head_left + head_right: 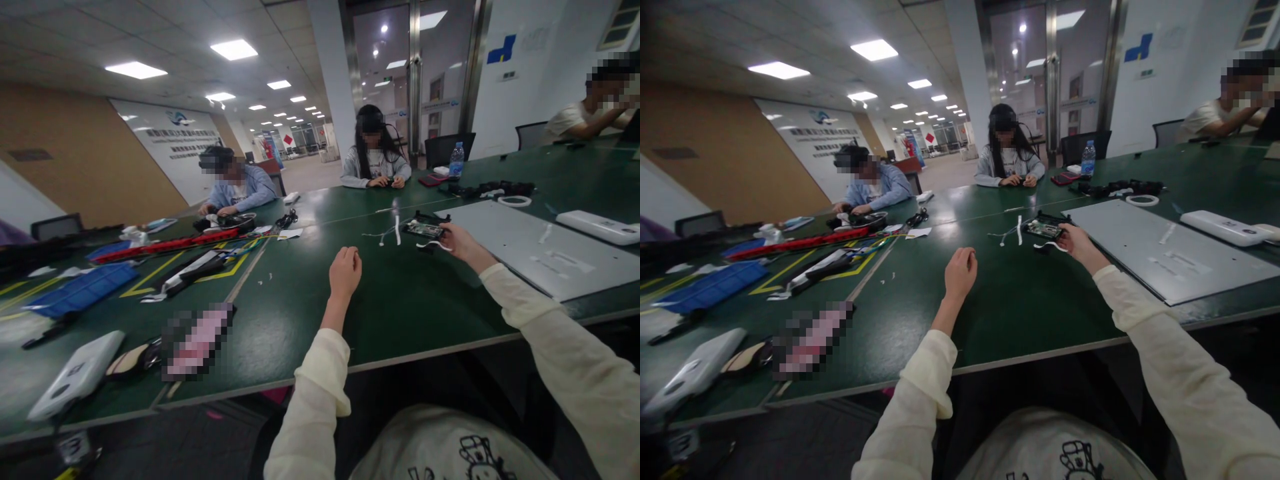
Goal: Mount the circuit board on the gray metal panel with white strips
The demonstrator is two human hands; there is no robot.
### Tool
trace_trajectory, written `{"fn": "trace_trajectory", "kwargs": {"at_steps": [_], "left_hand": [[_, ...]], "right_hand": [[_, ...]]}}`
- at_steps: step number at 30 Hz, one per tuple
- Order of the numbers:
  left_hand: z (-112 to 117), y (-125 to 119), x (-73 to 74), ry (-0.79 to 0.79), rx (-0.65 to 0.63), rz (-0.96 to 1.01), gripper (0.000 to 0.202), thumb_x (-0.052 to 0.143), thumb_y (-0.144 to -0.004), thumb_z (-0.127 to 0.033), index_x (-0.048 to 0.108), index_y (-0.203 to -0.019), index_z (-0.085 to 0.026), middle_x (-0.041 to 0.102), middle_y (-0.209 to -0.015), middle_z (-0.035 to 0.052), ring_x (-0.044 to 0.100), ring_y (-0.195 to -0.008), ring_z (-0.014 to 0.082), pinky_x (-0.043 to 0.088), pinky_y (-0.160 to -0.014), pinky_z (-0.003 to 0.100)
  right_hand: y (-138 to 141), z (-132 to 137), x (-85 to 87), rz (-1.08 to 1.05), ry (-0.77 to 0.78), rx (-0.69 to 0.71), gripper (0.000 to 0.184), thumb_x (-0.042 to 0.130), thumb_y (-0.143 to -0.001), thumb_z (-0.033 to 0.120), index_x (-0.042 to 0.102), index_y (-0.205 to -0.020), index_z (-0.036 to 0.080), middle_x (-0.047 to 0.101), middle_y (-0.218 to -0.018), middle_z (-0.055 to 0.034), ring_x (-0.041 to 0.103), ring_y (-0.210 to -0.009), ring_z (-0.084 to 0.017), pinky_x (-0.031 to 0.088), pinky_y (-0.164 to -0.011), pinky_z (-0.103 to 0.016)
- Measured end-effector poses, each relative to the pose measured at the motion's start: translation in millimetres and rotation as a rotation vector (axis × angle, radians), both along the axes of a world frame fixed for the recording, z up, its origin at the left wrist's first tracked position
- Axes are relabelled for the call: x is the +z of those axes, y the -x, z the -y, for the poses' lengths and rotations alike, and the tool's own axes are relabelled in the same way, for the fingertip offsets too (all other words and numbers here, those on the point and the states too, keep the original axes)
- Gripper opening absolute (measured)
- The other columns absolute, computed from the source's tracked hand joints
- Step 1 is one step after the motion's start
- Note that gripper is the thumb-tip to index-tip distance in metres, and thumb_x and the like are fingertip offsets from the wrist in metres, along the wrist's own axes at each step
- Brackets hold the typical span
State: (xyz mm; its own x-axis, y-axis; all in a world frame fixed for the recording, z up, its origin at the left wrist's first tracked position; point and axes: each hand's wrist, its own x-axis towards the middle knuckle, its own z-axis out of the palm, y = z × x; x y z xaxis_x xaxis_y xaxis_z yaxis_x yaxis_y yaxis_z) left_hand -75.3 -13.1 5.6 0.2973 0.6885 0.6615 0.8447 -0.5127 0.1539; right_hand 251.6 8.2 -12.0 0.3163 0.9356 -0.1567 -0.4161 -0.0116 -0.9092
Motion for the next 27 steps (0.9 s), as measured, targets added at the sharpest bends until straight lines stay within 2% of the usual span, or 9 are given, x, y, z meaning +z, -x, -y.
{"fn": "trace_trajectory", "kwargs": {"at_steps": [6,9,12,16,22,27], "left_hand": [[-1.0,-2.3,1.5,-0.039,-0.063,0.052,0.023,0.039,-0.095,-0.021,0.054,-0.112,-0.017,0.058,-0.11,0.0099,0.055,-0.104,0.0186,0.045,-0.092,0.031],[-1.1,-3.0,0.8,-0.025,-0.075,0.034,0.028,0.039,-0.096,-0.024,0.051,-0.12,-0.017,0.056,-0.12,0.0117,0.052,-0.113,0.0201,0.042,-0.099,0.034],[0.8,-4.8,0.3,0.029,-0.125,-0.042,0.034,0.038,-0.097,-0.028,0.048,-0.128,-0.018,0.054,-0.128,0.012,0.048,-0.121,0.0209,0.039,-0.104,0.038],[4.1,-9.5,-3.1,0.135,-0.219,-0.174,0.042,0.037,-0.098,-0.036,0.044,-0.136,-0.02,0.051,-0.138,0.0107,0.041,-0.132,0.0209,0.034,-0.109,0.04],[-0.1,-10.8,-16.0,0.313,-0.297,-0.318,0.049,0.034,-0.097,-0.049,0.048,-0.135,-0.023,0.05,-0.141,0.0085,0.039,-0.135,0.0222,0.031,-0.111,0.044],[-2.4,-7.2,-18.9,0.404,-0.297,-0.344,0.055,0.031,-0.095,-0.055,0.045,-0.139,-0.024,0.046,-0.145,0.0093,0.04,-0.135,0.0252,0.029,-0.111,0.048]], "right_hand": [[54.6,13.4,-9.4,-0.018,0.056,0.533,0.008,0.061,-0.086,0.021,0.056,-0.092,0.017,0.07,-0.081,-0.0053,0.066,-0.066,-0.015,0.055,-0.056,-0.024],[74.9,22.3,-13.3,0.028,0.05,0.68,0.013,0.065,-0.085,0.022,0.056,-0.093,0.017,0.07,-0.081,-0.0052,0.066,-0.066,-0.015,0.055,-0.056,-0.024],[84.2,28.3,-14.3,0.049,0.055,0.765,0.014,0.065,-0.085,0.023,0.057,-0.096,0.017,0.07,-0.082,-0.0049,0.066,-0.066,-0.014,0.055,-0.057,-0.024],[83.3,28.6,-13.6,0.077,0.041,0.759,0.014,0.063,-0.087,0.028,0.058,-0.096,0.018,0.07,-0.086,-0.0055,0.066,-0.067,-0.013,0.055,-0.058,-0.022],[76.5,21.0,-18.9,0.432,0.003,0.531,0.017,0.064,-0.087,0.031,0.064,-0.098,0.018,0.07,-0.095,-0.0083,0.067,-0.081,-0.016,0.057,-0.066,-0.024],[60.2,9.2,-20.8,0.486,0.035,0.483,0.021,0.067,-0.084,0.031,0.067,-0.1,0.017,0.07,-0.097,-0.0098,0.067,-0.082,-0.017,0.056,-0.065,-0.025]]}}
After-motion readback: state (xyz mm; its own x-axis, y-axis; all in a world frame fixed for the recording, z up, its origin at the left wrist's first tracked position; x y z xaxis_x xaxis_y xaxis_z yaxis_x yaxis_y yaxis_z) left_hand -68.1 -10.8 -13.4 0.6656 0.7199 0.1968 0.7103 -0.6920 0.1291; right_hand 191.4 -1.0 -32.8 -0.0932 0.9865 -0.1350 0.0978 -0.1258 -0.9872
